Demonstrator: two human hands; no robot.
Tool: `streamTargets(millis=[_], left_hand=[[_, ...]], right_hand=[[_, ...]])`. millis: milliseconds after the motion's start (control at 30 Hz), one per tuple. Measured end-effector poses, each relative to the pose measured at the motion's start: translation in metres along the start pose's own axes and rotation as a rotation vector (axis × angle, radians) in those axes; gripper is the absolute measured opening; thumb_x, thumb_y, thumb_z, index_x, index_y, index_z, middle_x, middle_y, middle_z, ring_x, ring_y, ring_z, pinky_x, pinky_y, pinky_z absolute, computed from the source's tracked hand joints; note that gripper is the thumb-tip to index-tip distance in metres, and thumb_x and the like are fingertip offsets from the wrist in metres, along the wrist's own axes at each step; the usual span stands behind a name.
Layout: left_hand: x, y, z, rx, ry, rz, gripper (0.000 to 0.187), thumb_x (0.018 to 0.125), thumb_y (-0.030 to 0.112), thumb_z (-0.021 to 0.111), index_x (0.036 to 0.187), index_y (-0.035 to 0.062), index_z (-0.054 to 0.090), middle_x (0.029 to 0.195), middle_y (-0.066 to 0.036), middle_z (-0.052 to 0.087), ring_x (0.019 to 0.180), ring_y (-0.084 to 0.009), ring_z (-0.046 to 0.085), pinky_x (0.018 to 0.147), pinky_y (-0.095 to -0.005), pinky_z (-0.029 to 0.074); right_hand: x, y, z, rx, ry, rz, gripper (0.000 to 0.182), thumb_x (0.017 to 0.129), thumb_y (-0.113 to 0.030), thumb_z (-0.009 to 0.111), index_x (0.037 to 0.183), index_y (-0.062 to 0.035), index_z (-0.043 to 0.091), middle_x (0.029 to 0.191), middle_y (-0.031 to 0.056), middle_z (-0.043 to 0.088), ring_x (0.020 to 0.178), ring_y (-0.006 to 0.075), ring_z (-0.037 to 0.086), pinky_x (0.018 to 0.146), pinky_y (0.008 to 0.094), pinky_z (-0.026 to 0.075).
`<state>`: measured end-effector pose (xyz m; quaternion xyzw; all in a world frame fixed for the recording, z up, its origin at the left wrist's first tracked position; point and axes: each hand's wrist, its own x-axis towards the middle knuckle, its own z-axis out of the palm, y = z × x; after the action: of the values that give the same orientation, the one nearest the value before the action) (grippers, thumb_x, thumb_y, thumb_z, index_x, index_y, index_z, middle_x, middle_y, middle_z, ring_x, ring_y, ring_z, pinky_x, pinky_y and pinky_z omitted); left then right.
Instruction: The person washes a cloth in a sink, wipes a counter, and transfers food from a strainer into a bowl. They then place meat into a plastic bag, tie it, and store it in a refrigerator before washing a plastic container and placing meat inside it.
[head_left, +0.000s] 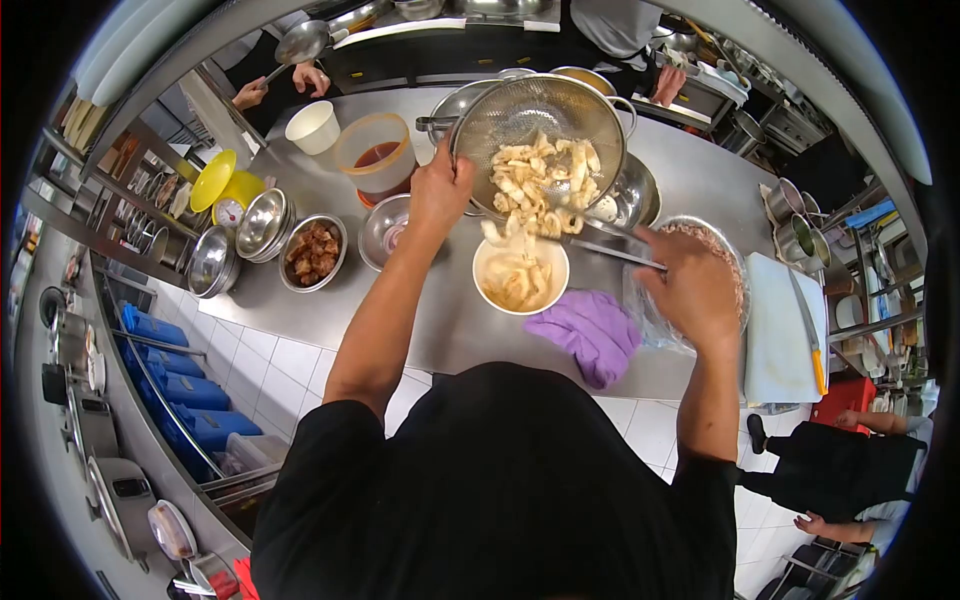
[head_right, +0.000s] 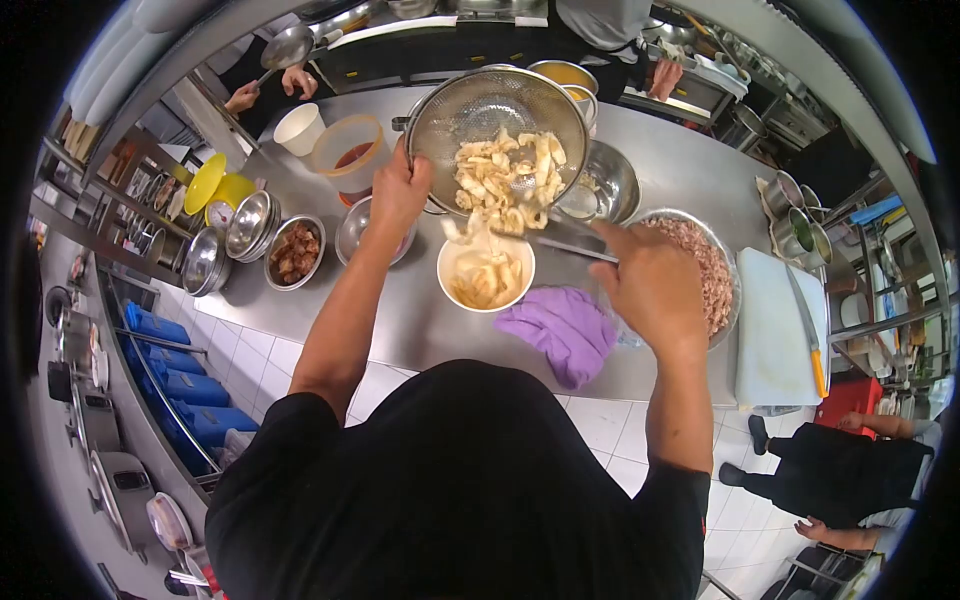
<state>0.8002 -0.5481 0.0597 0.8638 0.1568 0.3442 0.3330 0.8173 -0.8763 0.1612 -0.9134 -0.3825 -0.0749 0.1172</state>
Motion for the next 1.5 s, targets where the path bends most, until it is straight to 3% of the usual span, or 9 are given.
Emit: streamTargets(millis=[233,433,633,833,933,1033,1233,1333,1500], left_hand=[[-0.016,0.009,0.001,-0.045,0.022,-0.003,0.051,0.089,0.023,0.048,0.138,0.0078,0.045,0.067,-0.024,0.062,0.064,-0.0401,0.065,0.062,-0.0463,0.052],[-0.023,-0.004,-0.003,-0.071,0.029,-0.056,0.051,0.089,0.023,0.048,0.137,0.0081,0.045,0.071,-0.024,0.062,0.065,-0.0395,0.065,0.062,-0.0461,0.052],[-0.027,0.010,-0.010,-0.073,0.077,-0.004,0.050,0.089,0.023,0.049,0.136,0.0083,0.046,0.073,-0.024,0.063,0.066,-0.0395,0.065,0.062,-0.0458,0.052],[-0.027,0.010,-0.011,-0.014,0.090,-0.018,0.048,0.089,0.021,0.049,0.135,0.0088,0.047,0.073,-0.023,0.063,0.065,-0.0392,0.065,0.061,-0.0458,0.053],[-0.026,0.000,-0.010,-0.007,0.107,-0.024,0.047,0.089,0.021,0.049,0.134,0.0080,0.048,0.071,-0.023,0.063,0.063,-0.0388,0.065,0.061,-0.0455,0.052],[-0.025,-0.003,-0.010,-0.018,0.107,-0.043,0.046,0.089,0.021,0.049,0.133,0.0073,0.049,0.070,-0.023,0.062,0.063,-0.0387,0.065,0.061,-0.0458,0.052],[-0.023,-0.002,-0.013,-0.004,0.117,-0.012,0.047,0.090,0.022,0.049,0.133,0.0064,0.048,0.066,-0.021,0.061,0.060,-0.0378,0.063,0.058,-0.0454,0.050],[-0.031,0.012,-0.018,-0.009,0.086,-0.036,0.048,0.090,0.023,0.049,0.135,0.0064,0.047,0.064,-0.020,0.060,0.057,-0.0360,0.063,0.057,-0.0448,0.050],[-0.042,0.015,-0.017,0.020,0.051,-0.085,0.049,0.090,0.023,0.048,0.136,0.0065,0.046,0.063,-0.020,0.060,0.058,-0.0343,0.064,0.060,-0.0450,0.050]], right_hand=[[0.024,0.004,0.038,0.017,0.053,-0.027,0.038,0.077,-0.022,0.071,0.113,-0.0092,0.065,0.094,0.0145,0.067,0.087,0.0311,0.065,0.074,0.0417,0.052],[0.000,0.005,0.012,0.023,-0.016,-0.138,0.038,0.077,-0.021,0.071,0.113,-0.0095,0.065,0.090,0.0118,0.067,0.084,0.0310,0.065,0.075,0.0412,0.052],[0.018,0.002,-0.001,-0.120,0.257,0.133,0.038,0.079,-0.021,0.070,0.114,-0.0079,0.064,0.089,0.0125,0.066,0.083,0.0311,0.065,0.074,0.0411,0.052],[0.013,0.008,0.027,0.023,0.008,0.065,0.037,0.080,-0.022,0.070,0.114,-0.0105,0.066,0.099,0.0160,0.068,0.087,0.0327,0.065,0.074,0.0427,0.051],[-0.003,0.009,0.028,0.096,-0.015,0.064,0.038,0.079,-0.024,0.071,0.114,-0.0105,0.067,0.099,0.0145,0.069,0.085,0.0319,0.066,0.074,0.0415,0.051],[-0.012,0.006,0.031,0.115,-0.077,-0.073,0.039,0.078,-0.024,0.072,0.114,-0.0103,0.067,0.100,0.0130,0.069,0.085,0.0310,0.066,0.074,0.0409,0.052],[-0.011,0.006,0.003,0.174,0.004,0.042,0.038,0.078,-0.023,0.071,0.113,-0.0096,0.067,0.092,0.0124,0.068,0.083,0.0313,0.065,0.072,0.0405,0.052],[0.006,-0.002,0.003,0.056,0.163,0.066,0.036,0.079,-0.024,0.071,0.112,-0.0096,0.067,0.092,0.0131,0.068,0.082,0.0325,0.065,0.072,0.0417,0.052],[0.003,0.003,0.031,0.108,0.026,-0.025,0.035,0.079,-0.024,0.071,0.112,-0.0099,0.067,0.089,0.0135,0.068,0.082,0.0325,0.065,0.072,0.0422,0.052]])
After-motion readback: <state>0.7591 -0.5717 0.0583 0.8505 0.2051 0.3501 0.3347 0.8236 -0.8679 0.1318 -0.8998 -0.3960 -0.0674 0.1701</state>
